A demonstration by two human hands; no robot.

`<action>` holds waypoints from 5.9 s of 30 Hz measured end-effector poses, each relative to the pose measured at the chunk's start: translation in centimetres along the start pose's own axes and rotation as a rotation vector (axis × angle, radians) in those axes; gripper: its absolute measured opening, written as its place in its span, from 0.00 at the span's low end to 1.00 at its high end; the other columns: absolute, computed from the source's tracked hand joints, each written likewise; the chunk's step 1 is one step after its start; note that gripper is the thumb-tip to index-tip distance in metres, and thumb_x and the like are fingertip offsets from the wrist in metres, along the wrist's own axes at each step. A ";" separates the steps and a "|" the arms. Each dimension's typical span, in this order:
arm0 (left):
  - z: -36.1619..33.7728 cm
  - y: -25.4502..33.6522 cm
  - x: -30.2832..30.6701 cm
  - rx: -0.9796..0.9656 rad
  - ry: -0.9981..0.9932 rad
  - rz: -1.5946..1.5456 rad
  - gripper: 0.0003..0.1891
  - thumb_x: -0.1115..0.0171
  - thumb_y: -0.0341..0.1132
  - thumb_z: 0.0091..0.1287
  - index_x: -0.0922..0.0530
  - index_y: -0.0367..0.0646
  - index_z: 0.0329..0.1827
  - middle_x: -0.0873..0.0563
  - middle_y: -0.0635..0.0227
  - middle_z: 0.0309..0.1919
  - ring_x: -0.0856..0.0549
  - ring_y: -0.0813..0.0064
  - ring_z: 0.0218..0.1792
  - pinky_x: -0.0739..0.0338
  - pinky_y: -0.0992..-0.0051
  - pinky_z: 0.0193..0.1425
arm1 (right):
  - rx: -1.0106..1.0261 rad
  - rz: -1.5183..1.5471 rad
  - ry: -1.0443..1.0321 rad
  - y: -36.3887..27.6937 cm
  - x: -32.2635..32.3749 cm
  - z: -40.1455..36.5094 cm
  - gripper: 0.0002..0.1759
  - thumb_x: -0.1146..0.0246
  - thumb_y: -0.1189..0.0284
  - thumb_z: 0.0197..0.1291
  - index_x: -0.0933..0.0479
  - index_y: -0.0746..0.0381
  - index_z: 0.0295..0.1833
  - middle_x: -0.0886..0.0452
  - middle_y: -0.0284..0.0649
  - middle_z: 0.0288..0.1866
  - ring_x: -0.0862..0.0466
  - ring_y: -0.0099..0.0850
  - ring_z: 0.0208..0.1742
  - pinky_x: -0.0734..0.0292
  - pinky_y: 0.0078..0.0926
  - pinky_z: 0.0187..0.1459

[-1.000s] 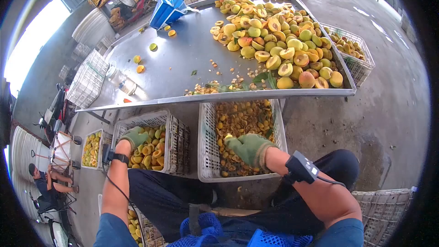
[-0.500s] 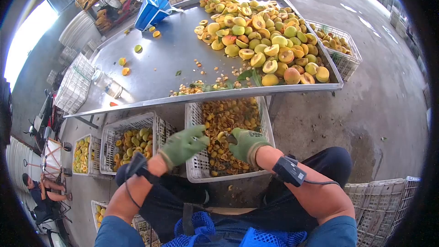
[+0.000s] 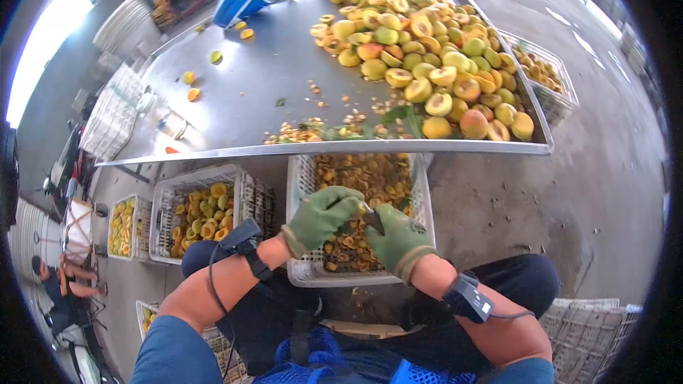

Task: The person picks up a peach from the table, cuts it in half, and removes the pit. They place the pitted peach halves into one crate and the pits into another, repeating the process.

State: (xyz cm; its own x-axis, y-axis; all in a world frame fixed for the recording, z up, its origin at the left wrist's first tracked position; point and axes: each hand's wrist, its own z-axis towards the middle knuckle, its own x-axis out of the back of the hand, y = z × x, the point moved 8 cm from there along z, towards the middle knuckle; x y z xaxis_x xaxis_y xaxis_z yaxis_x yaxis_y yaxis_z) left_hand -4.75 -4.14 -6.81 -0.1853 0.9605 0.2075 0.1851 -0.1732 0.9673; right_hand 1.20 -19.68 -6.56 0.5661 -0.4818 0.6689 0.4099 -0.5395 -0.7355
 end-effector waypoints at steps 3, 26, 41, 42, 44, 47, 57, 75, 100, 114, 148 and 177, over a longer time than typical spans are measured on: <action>0.3 0.2 1.1 0.043 0.059 0.044 0.20 0.40 0.41 0.79 0.20 0.36 0.66 0.11 0.56 0.51 0.13 0.75 0.50 0.15 0.73 0.49 | -0.131 0.030 0.024 1.5 0.7 0.8 0.15 0.34 0.64 0.68 0.21 0.63 0.52 0.13 0.56 0.44 0.13 0.57 0.48 0.20 0.47 0.47; 25.7 13.1 -7.3 -0.910 -0.071 1.216 0.33 0.35 0.35 0.65 0.30 0.45 0.76 0.17 0.51 0.62 0.19 0.51 0.65 0.28 0.53 0.72 | -0.097 0.454 0.308 -0.9 16.6 1.0 0.17 0.32 0.63 0.68 0.20 0.63 0.55 0.12 0.50 0.42 0.11 0.50 0.45 0.18 0.42 0.47; 23.0 12.1 -3.7 -0.528 0.007 0.937 0.20 0.25 0.48 0.64 0.15 0.39 0.46 0.10 0.57 0.39 0.11 0.56 0.42 0.17 0.60 0.48 | -0.074 0.280 0.093 -0.3 14.6 4.7 0.20 0.32 0.55 0.66 0.21 0.62 0.49 0.12 0.49 0.42 0.12 0.50 0.45 0.19 0.45 0.49; 23.2 11.7 -3.2 -0.478 -0.002 0.822 0.18 0.26 0.46 0.66 0.15 0.38 0.46 0.10 0.59 0.39 0.11 0.61 0.40 0.17 0.64 0.46 | -0.074 0.251 0.124 0.0 14.8 4.9 0.20 0.33 0.55 0.68 0.21 0.62 0.47 0.12 0.49 0.41 0.12 0.49 0.44 0.19 0.43 0.47; 23.1 11.7 -1.5 -0.356 0.002 0.615 0.16 0.28 0.43 0.70 0.15 0.37 0.46 0.11 0.63 0.38 0.12 0.71 0.38 0.17 0.70 0.43 | -0.088 0.336 0.181 1.0 16.4 5.3 0.19 0.33 0.56 0.69 0.21 0.62 0.46 0.12 0.45 0.39 0.12 0.43 0.42 0.19 0.41 0.46; 22.3 13.1 -1.1 -0.236 0.062 0.211 0.14 0.31 0.41 0.75 0.15 0.37 0.48 0.12 0.71 0.38 0.15 0.82 0.36 0.20 0.78 0.39 | -0.059 0.564 0.451 8.1 18.3 8.4 0.12 0.33 0.65 0.71 0.20 0.63 0.43 0.15 0.35 0.35 0.18 0.25 0.34 0.20 0.30 0.40; 20.0 15.2 -5.4 -0.042 -0.051 -0.283 0.20 0.35 0.39 0.78 0.19 0.35 0.65 0.12 0.69 0.47 0.13 0.84 0.43 0.13 0.80 0.41 | -0.327 -0.066 0.565 14.9 28.0 9.9 0.21 0.36 0.58 0.64 0.18 0.60 0.55 0.14 0.51 0.48 0.13 0.49 0.50 0.19 0.44 0.52; 18.0 13.4 -2.9 0.090 -0.058 -0.313 0.18 0.39 0.36 0.78 0.20 0.38 0.67 0.12 0.68 0.49 0.11 0.81 0.38 0.12 0.78 0.39 | -0.106 0.129 0.208 7.5 18.9 16.5 0.20 0.37 0.57 0.65 0.15 0.57 0.54 0.12 0.50 0.55 0.13 0.49 0.57 0.20 0.42 0.60; 17.6 14.5 -8.3 0.078 -0.311 -0.453 0.37 0.54 0.67 0.80 0.26 0.44 0.74 0.12 0.64 0.57 0.08 0.72 0.43 0.14 0.77 0.33 | -0.075 0.663 -0.048 1.8 21.7 9.6 0.20 0.34 0.66 0.74 0.19 0.65 0.65 0.13 0.31 0.46 0.16 0.18 0.38 0.18 0.19 0.40; 11.8 11.0 1.7 0.098 -0.084 -0.591 0.35 0.58 0.63 0.82 0.25 0.43 0.73 0.10 0.65 0.50 0.09 0.73 0.44 0.19 0.80 0.29 | 0.238 0.284 0.248 -2.9 14.5 11.1 0.12 0.30 0.67 0.68 0.20 0.65 0.44 0.16 0.34 0.34 0.17 0.23 0.32 0.20 0.28 0.35; 6.8 4.9 8.4 -0.152 0.091 -0.287 0.19 0.48 0.43 0.85 0.20 0.36 0.62 0.15 0.71 0.52 0.18 0.82 0.49 0.20 0.77 0.54 | 0.380 -0.274 0.120 -11.3 5.3 10.1 0.14 0.31 0.63 0.65 0.25 0.61 0.44 0.16 0.49 0.32 0.14 0.52 0.33 0.21 0.48 0.34; 5.9 8.1 6.6 -0.366 0.065 0.037 0.25 0.51 0.48 0.85 0.26 0.33 0.69 0.15 0.58 0.57 0.16 0.71 0.56 0.23 0.67 0.67 | 0.069 0.052 -0.221 -6.9 1.3 9.9 0.18 0.39 0.59 0.72 0.21 0.65 0.51 0.13 0.55 0.38 0.13 0.56 0.43 0.20 0.48 0.46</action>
State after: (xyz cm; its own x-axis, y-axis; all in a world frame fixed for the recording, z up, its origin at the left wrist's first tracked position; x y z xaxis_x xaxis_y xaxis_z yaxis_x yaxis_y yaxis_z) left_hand 1.20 2.06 1.50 -0.2479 0.9383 0.2412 -0.1617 -0.2856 0.9446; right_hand 6.22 -9.78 -1.70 0.7274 -0.3409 0.5955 0.4198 -0.4654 -0.7792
